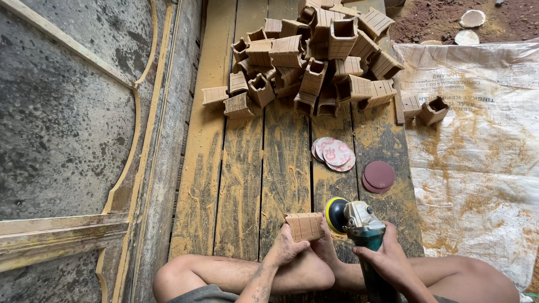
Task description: The person sits on the floor and uses an electric sander to smooth small wooden pieces. They hold each piece with one hand while operating the sander with the other, then place the finished pieces aside.
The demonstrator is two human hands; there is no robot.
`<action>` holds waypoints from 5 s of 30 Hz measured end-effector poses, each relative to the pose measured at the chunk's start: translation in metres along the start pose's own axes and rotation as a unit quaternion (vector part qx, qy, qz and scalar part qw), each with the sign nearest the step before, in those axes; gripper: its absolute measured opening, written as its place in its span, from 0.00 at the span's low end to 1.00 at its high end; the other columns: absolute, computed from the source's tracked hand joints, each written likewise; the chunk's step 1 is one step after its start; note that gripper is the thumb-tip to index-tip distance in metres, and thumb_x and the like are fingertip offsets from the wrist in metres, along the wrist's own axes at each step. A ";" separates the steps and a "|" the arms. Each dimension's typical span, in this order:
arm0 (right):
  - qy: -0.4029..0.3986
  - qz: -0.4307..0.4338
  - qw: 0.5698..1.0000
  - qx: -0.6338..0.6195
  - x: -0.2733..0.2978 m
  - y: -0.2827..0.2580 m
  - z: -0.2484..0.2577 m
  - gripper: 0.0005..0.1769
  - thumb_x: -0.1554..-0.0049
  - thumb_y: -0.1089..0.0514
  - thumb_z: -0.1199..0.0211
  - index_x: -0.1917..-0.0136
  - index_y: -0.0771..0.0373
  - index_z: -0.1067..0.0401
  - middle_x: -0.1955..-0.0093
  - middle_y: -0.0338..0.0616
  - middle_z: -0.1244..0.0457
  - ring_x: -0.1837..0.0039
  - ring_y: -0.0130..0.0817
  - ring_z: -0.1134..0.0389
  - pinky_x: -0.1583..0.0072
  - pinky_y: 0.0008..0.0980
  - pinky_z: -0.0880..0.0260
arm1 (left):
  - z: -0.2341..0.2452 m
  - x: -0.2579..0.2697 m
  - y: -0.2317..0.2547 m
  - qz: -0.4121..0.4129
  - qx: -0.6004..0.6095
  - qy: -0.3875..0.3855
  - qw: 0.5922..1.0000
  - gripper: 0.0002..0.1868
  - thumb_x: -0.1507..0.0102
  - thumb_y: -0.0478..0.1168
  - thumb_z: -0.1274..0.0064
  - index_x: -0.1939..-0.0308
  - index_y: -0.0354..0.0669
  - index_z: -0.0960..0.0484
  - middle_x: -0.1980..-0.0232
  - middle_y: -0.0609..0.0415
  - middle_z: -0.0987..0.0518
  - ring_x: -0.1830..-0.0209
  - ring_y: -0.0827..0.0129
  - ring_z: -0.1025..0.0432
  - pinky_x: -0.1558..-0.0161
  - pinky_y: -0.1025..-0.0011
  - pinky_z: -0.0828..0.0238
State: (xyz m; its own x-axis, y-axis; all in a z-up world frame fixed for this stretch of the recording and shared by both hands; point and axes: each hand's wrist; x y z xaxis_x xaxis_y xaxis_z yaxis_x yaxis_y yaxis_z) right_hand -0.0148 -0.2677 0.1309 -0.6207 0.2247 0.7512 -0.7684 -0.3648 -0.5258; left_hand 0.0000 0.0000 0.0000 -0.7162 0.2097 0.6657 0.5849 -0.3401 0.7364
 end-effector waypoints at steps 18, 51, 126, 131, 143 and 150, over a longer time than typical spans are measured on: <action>0.013 -0.005 1.000 -0.013 0.003 -0.038 -0.023 0.49 0.54 0.53 0.28 0.28 0.59 0.53 0.37 0.52 0.37 0.37 0.43 0.33 0.38 0.40 0.32 | 0.030 -0.108 -0.008 0.106 0.074 0.097 0.987 0.31 0.40 0.37 0.42 0.36 0.43 0.37 0.34 0.44 0.26 0.32 0.56 0.32 0.28 0.61 0.35; -0.064 0.170 0.964 0.193 -0.085 -0.050 -0.119 0.52 0.46 0.43 0.40 0.22 0.61 0.68 0.35 0.58 0.34 0.42 0.52 0.25 0.39 0.51 0.23 | -0.017 0.016 0.063 0.103 0.372 0.093 0.918 0.35 0.43 0.58 0.45 0.38 0.41 0.20 0.22 0.52 0.32 0.19 0.56 0.47 0.26 0.41 0.48; -0.016 0.094 0.940 0.327 -0.059 -0.040 -0.126 0.53 0.45 0.30 0.59 0.18 0.65 0.61 0.27 0.57 0.38 0.18 0.67 0.55 0.19 0.56 0.77 | -0.036 0.009 0.102 0.142 0.109 0.051 0.983 0.65 0.51 0.83 0.45 0.39 0.19 0.26 0.33 0.30 0.28 0.27 0.49 0.36 0.28 0.54 0.39; 0.040 0.115 0.965 0.230 -0.035 -0.061 -0.098 0.46 0.40 0.37 0.61 0.21 0.71 0.58 0.30 0.71 0.40 0.22 0.66 0.47 0.19 0.57 0.70 | -0.061 -0.015 0.098 0.120 0.088 0.044 0.988 0.64 0.54 0.84 0.43 0.44 0.21 0.23 0.38 0.32 0.24 0.30 0.51 0.32 0.31 0.57 0.36; 0.027 0.123 0.955 0.270 -0.053 -0.048 -0.107 0.46 0.46 0.35 0.52 0.25 0.66 0.54 0.36 0.66 0.35 0.27 0.71 0.43 0.24 0.61 0.55 | -0.039 0.005 0.117 0.124 0.077 0.035 0.989 0.65 0.51 0.83 0.49 0.39 0.18 0.26 0.32 0.30 0.29 0.25 0.52 0.38 0.26 0.56 0.43; -0.015 0.126 0.956 0.265 -0.053 -0.053 -0.122 0.46 0.44 0.35 0.56 0.23 0.68 0.56 0.38 0.68 0.33 0.28 0.72 0.40 0.20 0.58 0.71 | -0.039 0.007 0.112 0.132 0.090 0.058 0.985 0.65 0.52 0.84 0.48 0.39 0.22 0.25 0.33 0.35 0.26 0.28 0.56 0.35 0.28 0.57 0.39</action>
State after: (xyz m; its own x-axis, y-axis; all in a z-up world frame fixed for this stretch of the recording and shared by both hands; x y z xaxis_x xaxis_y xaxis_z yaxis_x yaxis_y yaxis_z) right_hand 0.0402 -0.1502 0.0700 -0.7647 0.0471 0.6426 -0.4033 -0.8128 -0.4204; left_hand 0.0460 -0.0721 0.0824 -0.5625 0.0263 0.8264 0.8074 -0.1979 0.5559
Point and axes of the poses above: each hand's wrist, its own x-axis away from the middle knuckle, its own z-axis out of the back of the hand, y = z × x
